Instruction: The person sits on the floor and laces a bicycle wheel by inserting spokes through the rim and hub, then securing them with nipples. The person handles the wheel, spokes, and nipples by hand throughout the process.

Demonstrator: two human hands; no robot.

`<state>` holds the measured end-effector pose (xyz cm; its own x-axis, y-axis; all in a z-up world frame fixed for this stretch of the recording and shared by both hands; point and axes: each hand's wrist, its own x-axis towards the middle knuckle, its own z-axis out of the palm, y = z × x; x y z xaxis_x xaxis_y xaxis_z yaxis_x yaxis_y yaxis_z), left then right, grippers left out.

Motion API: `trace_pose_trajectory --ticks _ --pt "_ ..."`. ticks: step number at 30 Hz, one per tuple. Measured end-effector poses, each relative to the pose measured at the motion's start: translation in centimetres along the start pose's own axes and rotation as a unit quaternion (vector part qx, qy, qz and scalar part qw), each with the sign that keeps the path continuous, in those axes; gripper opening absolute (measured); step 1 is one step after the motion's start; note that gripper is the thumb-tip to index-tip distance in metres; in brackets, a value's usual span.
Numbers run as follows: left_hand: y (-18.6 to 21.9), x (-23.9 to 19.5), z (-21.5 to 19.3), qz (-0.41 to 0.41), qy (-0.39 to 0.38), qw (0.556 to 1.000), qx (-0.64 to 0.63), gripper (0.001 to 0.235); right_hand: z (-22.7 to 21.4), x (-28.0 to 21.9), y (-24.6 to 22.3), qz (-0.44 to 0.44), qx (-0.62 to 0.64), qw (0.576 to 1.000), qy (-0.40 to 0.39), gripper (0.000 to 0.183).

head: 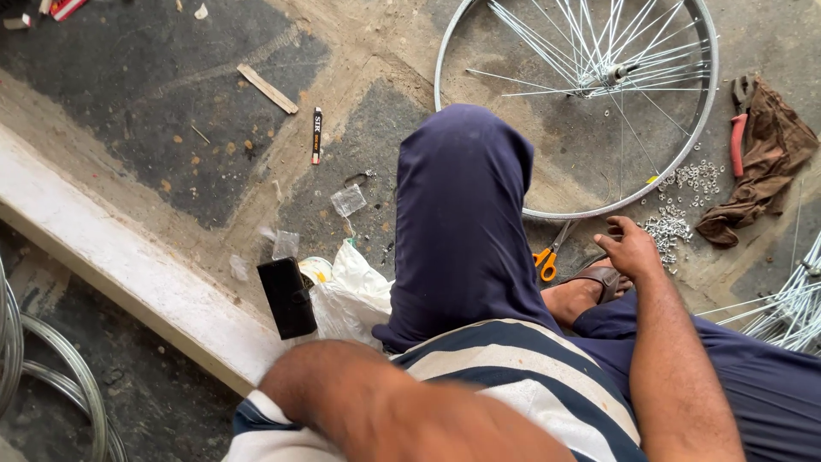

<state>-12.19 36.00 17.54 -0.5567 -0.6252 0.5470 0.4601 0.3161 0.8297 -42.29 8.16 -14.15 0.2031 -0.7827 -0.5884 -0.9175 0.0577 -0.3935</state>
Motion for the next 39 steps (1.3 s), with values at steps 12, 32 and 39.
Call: trace_pose_trajectory --ticks 12,32,39 --pt "-20.1 -22.0 -13.9 -0.418 0.652 0.538 0.332 0.016 0.4 0.7 3.7 -0.024 0.034 0.999 0.009 0.055" --pt "-20.9 -23.6 -20.4 -0.353 0.746 0.430 0.365 0.019 2.4 3.3 3.1 -0.011 -0.011 1.000 -0.016 0.059" --pt "-10.6 -3.8 -29.3 -0.195 0.586 0.648 0.445 0.017 4.5 7.3 -0.5 -0.075 0.107 0.991 -0.013 0.056"
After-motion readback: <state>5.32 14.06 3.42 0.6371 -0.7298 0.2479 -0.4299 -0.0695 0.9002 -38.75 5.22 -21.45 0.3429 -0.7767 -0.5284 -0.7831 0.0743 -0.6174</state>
